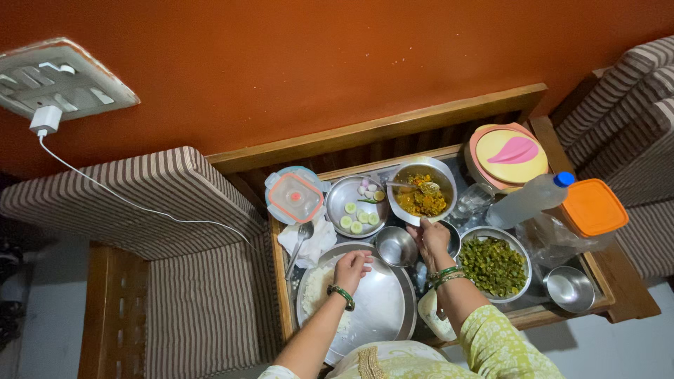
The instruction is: The person organizes various food items onto a tray, transferring cooked vegetables and grains from containers into bowls and arranging sides like sliced cucumbers and onions.
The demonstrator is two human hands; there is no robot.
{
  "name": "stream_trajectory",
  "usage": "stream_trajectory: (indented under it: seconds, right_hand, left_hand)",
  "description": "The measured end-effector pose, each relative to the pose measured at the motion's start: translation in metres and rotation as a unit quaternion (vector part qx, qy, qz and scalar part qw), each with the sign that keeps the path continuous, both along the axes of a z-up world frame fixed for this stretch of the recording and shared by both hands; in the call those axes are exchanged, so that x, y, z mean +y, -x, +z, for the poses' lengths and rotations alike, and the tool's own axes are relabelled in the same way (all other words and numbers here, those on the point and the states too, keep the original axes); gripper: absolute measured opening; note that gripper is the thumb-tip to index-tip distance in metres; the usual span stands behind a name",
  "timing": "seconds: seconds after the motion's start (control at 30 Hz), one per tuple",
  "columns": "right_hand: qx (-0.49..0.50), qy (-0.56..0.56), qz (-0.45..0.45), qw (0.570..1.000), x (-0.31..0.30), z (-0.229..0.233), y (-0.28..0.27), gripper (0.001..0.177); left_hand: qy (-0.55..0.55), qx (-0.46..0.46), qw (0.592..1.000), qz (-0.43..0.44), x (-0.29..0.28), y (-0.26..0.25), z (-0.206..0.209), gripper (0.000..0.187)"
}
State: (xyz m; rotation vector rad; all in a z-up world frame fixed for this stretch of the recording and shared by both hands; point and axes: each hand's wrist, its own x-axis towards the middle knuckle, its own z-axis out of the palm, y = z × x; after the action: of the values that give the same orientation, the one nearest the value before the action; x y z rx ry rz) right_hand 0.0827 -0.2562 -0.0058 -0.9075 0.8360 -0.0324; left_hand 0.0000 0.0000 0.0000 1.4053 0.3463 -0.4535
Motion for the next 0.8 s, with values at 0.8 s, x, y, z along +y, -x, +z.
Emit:
stream_trajectory:
  seconds: [0.8]
  right_hand:
    - [-0.044,0.065,0.079,0.994,-0.019,0.018,-0.008,0.005]
  left_hand:
    - [0.03,-0.012,0.999,0.039,-0.005,-0.017,-0.008,0.026]
